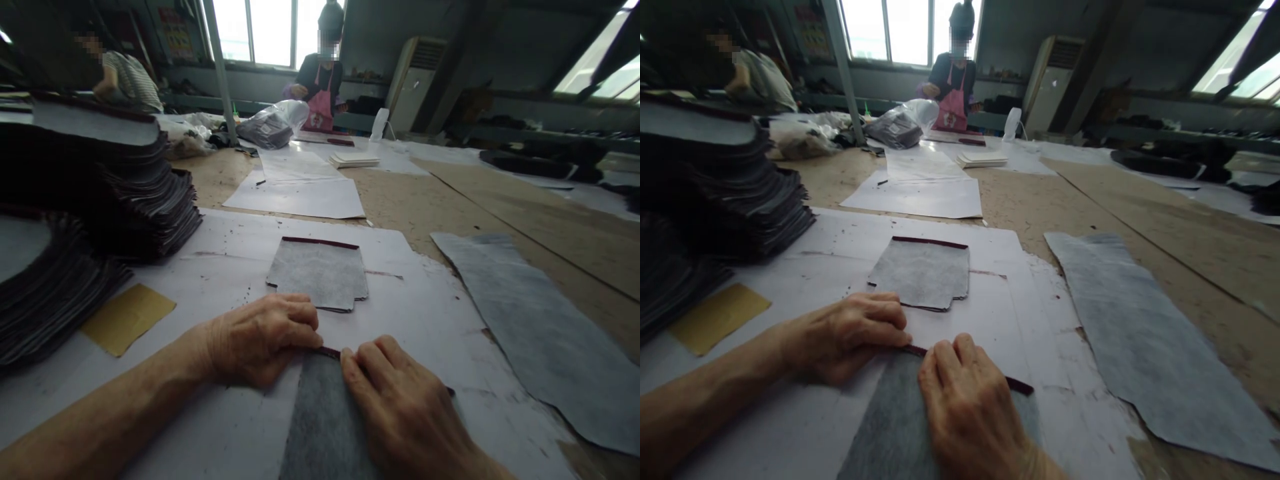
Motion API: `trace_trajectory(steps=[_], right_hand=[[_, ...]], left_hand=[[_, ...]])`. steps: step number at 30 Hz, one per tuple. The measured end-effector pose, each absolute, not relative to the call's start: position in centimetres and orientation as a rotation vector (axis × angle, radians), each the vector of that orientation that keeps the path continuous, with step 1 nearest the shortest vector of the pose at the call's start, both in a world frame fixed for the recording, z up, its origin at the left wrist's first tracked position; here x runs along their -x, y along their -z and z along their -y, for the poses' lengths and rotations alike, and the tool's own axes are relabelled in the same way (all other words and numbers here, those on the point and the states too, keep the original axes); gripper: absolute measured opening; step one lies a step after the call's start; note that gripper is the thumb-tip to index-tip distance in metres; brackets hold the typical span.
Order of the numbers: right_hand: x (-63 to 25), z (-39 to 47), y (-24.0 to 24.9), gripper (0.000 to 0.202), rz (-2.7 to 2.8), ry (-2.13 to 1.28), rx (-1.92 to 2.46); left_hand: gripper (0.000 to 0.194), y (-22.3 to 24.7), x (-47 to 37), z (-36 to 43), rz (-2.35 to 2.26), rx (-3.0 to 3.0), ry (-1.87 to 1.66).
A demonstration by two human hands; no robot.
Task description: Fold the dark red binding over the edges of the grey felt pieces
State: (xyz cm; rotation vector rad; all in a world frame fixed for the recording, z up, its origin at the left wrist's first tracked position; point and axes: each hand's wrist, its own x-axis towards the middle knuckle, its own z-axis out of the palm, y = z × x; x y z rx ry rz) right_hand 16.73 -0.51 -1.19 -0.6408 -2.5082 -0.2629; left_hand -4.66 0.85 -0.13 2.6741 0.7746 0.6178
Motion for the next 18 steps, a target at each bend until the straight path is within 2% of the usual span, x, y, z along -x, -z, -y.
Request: trace_trajectory(steps=[14,18], right_hand=[[-17.27,0.05,1.05,0.034,2.494,0.088,0.659],[-17.27,-0.08,1.03,0.037,2.537,-0.053,0.707]], left_hand=[[0.022,-0.7,4.56,-0.95,-0.744,-2.788,-0.524],[0.019,-0.78,4.54,-0.84,-0.731,-2.865,-0.493]])
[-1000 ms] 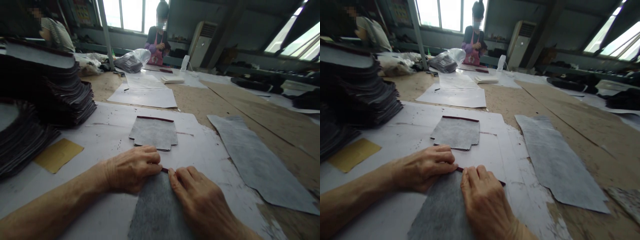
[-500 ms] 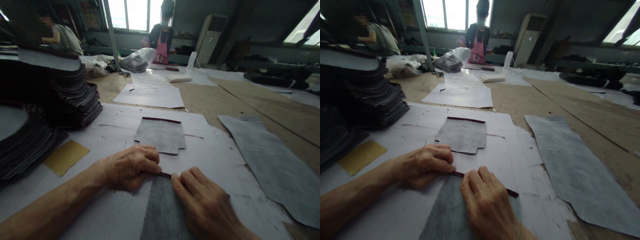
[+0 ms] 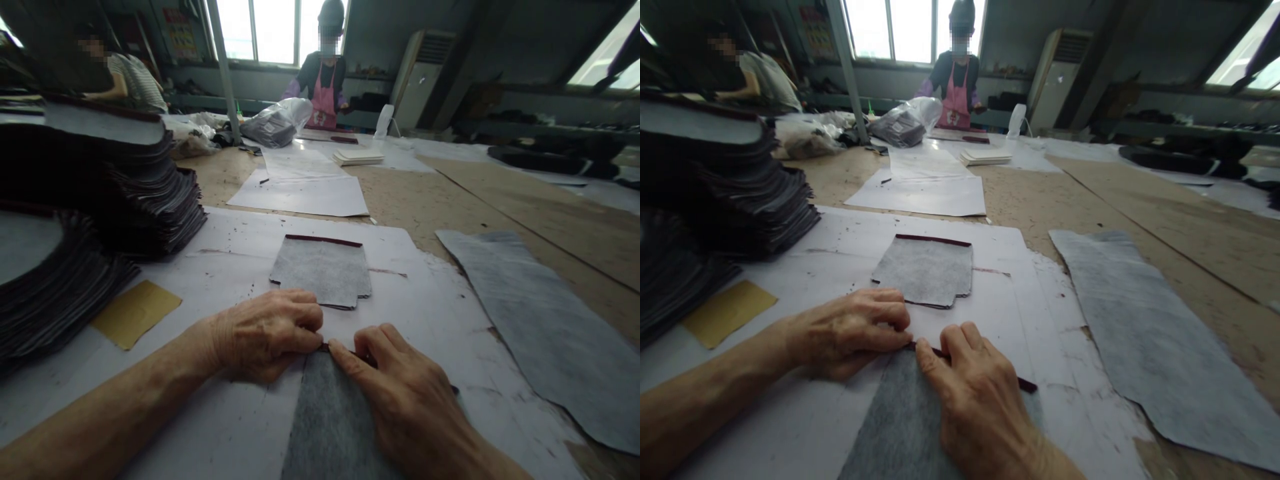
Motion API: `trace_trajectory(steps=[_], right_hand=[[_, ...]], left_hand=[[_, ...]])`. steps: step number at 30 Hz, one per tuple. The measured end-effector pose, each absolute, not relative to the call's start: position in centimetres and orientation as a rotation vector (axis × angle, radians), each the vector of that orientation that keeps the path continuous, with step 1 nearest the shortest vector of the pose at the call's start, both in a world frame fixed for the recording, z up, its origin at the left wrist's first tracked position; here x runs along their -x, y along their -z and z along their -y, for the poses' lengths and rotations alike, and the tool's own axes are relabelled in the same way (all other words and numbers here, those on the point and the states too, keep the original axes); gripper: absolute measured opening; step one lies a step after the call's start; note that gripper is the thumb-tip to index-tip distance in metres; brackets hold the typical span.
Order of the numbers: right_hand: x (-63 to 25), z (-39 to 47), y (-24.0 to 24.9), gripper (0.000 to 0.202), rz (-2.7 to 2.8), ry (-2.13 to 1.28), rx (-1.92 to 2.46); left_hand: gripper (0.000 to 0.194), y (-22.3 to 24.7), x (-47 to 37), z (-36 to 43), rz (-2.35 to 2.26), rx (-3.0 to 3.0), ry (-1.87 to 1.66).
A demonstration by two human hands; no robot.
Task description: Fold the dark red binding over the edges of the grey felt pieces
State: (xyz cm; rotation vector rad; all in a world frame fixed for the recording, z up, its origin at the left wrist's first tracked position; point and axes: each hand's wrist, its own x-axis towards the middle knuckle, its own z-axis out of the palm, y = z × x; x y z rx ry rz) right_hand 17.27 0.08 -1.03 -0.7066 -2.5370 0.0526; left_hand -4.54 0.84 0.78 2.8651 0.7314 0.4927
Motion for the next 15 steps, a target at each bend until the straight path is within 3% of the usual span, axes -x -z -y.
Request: trace_trajectory(steps=[5,12,15], right_hand=[[-17.4,-0.2,1.2,0.045,2.579,-0.174,0.739],[-17.3,-0.2,1.7,0.05,2.608,-0.145,0.675],[-17.3,-0.4,1.7,0.053,2.622,-0.17,0.701]], left_hand=[[0.019,-1.0,4.4,-1.0,-0.684,-2.932,-0.455],[0.024,-0.4,5.4,0.2,-0.954,-2.562,-0.793],[0.026,-0.9,5.0,2.4,-1.108,-2.5,-0.683]])
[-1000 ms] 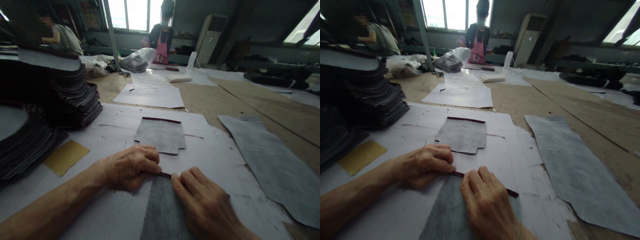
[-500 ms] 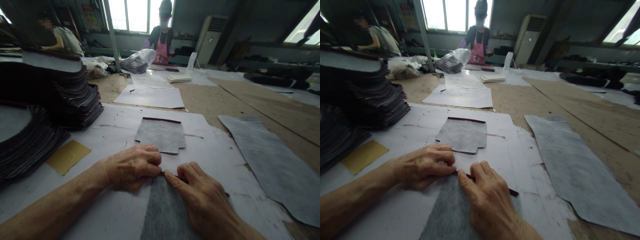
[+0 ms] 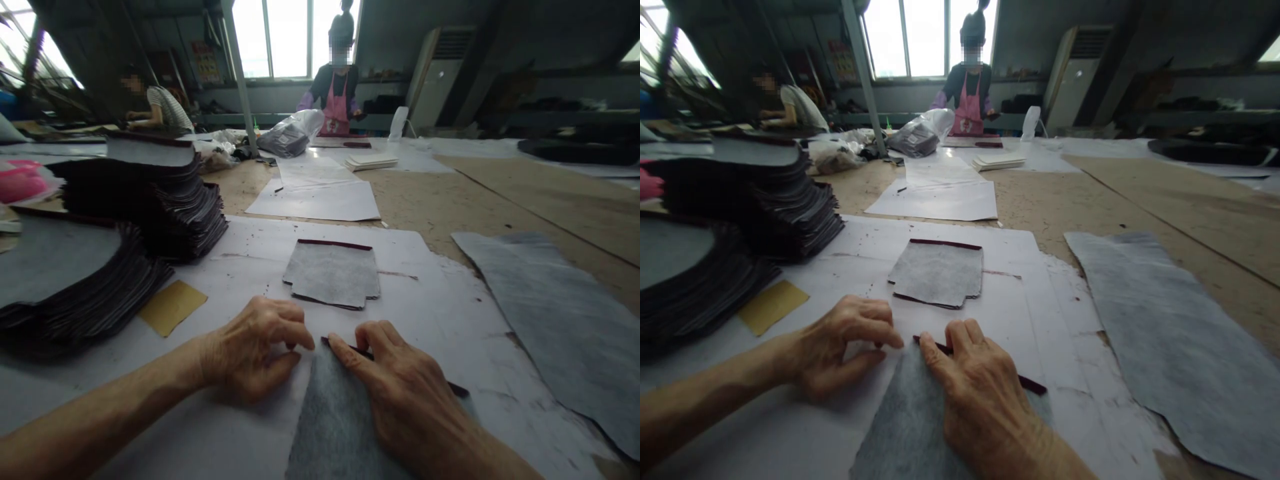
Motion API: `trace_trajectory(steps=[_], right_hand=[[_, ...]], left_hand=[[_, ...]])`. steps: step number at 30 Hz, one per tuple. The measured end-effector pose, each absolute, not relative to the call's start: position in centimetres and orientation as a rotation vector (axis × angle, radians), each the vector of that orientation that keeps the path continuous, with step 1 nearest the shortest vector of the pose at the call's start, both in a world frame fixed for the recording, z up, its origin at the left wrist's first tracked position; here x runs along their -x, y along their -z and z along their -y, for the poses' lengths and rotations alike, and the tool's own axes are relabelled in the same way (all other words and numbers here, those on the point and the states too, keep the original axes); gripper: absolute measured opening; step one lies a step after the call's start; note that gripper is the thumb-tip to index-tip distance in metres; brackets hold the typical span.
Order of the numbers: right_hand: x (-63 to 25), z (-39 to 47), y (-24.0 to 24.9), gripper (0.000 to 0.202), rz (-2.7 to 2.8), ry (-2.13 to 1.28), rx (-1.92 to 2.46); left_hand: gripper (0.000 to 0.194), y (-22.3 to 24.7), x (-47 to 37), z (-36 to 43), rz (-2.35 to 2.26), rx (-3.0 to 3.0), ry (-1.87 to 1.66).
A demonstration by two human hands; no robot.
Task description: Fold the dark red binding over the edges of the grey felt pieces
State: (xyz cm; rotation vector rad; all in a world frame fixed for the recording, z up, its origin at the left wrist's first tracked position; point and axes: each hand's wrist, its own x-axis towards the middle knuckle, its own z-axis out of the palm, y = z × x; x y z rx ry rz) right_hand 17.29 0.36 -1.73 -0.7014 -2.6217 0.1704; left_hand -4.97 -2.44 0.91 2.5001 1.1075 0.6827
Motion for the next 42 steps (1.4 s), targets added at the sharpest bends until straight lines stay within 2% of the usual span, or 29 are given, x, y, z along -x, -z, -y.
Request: trace_trajectory(steps=[3,15,17,21,24,28,33,39,42], right_hand=[[-17.3,-0.5,1.7,0.054,2.635,-0.178,0.711],[-16.9,-0.2,1.2,0.06,2.681,-0.167,0.805],[-17.2,-0.4,1.0,0.053,2.59,-0.248,0.825],[-17.8,-0.8,0.5,0.018,2.483,-0.255,0.951],[-17.6,-0.7,0.6,0.002,2.504,-0.214,1.021],[-17.0,-0.2,1.4,0.01,2.45,-0.189,0.892],[-16.9,-0.5,2.6,0.015,2.398,-0.077,0.562],[-17.7,-1.6,2.8,0.01,2.519,0.032,0.637],[-18.6,-2.1,1.8,0.017,2.603,-0.146,0.746]], left_hand=[[0.029,-1.1,3.9,4.3,-1.179,-2.473,-0.556],[0.024,0.0,3.6,4.6,-1.123,-2.488,-0.607],[0.025,0.0,3.6,4.6,-1.133,-2.473,-0.611],[0.025,0.1,3.9,4.7,-1.159,-2.429,-0.615],[0.022,0.1,3.7,4.6,-1.161,-2.329,-0.789],[0.026,0.1,2.7,4.0,-1.224,-2.294,-1.094],[0.016,1.3,1.9,3.3,-1.26,-2.455,-0.95],[0.021,3.0,2.4,2.4,-1.214,-2.631,-1.209],[0.021,2.2,2.6,2.6,-1.298,-2.55,-1.165]])
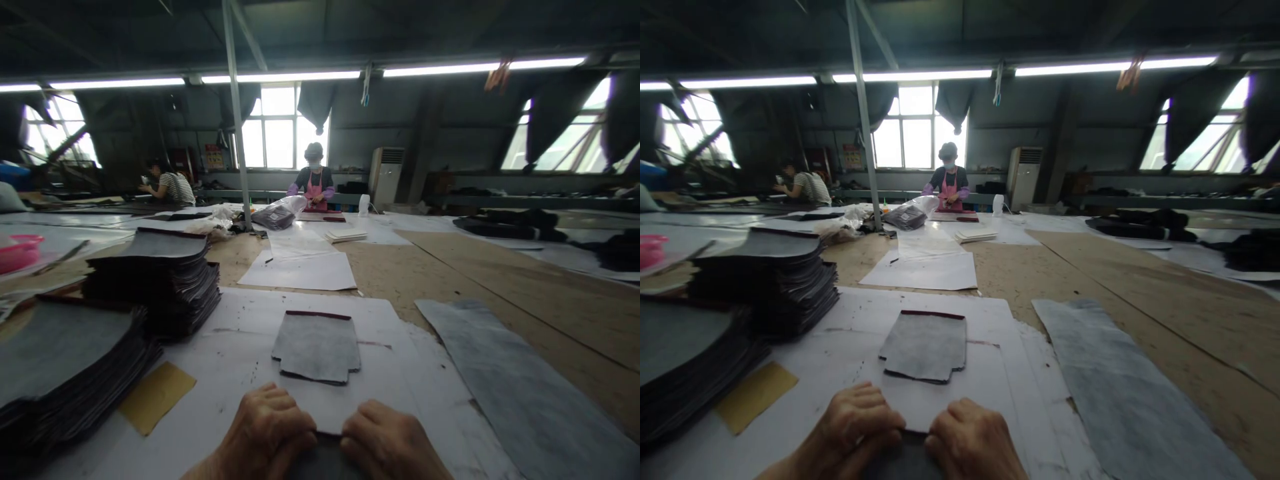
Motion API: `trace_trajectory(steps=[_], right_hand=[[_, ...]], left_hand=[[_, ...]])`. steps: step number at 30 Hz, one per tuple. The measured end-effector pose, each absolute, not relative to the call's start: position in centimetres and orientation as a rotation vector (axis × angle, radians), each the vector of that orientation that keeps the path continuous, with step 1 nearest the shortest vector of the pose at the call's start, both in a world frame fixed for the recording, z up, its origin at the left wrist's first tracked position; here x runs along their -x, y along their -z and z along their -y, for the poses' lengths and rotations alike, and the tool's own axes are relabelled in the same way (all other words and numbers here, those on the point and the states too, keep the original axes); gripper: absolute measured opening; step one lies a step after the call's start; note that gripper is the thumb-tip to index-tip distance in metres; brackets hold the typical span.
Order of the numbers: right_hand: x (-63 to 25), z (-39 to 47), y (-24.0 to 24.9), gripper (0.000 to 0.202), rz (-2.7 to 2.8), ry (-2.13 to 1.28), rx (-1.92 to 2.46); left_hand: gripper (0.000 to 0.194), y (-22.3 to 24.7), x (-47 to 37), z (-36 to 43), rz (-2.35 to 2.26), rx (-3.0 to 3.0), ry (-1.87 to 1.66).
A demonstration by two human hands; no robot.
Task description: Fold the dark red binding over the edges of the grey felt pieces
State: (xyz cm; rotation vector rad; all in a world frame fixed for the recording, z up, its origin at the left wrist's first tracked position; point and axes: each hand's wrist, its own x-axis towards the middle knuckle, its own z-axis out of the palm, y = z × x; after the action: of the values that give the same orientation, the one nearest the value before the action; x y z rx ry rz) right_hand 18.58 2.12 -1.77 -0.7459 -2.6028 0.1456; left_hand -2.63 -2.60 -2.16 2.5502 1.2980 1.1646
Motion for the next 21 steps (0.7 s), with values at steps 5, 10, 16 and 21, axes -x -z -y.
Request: trace_trajectory(steps=[5,10,16,21], right_hand=[[-19.8,-2.2,-0.5,0.02,2.583,-0.474,1.02],[-19.8,-2.0,-1.6,0.021,2.492,-0.561,1.056],[-20.6,-3.4,-2.2,0.018,2.386,-0.826,1.226],[-20.8,-3.7,-2.3,0.019,2.21,-0.861,1.383]], left_hand=[[0.021,0.0,2.9,3.4,-1.439,-2.007,-0.94],[0.029,-0.5,2.9,3.8,-1.526,-1.908,-0.885],[0.03,-0.4,3.8,3.5,-1.556,-2.0,-0.968],[0.035,-0.1,4.3,3.4,-1.63,-1.879,-1.012]])
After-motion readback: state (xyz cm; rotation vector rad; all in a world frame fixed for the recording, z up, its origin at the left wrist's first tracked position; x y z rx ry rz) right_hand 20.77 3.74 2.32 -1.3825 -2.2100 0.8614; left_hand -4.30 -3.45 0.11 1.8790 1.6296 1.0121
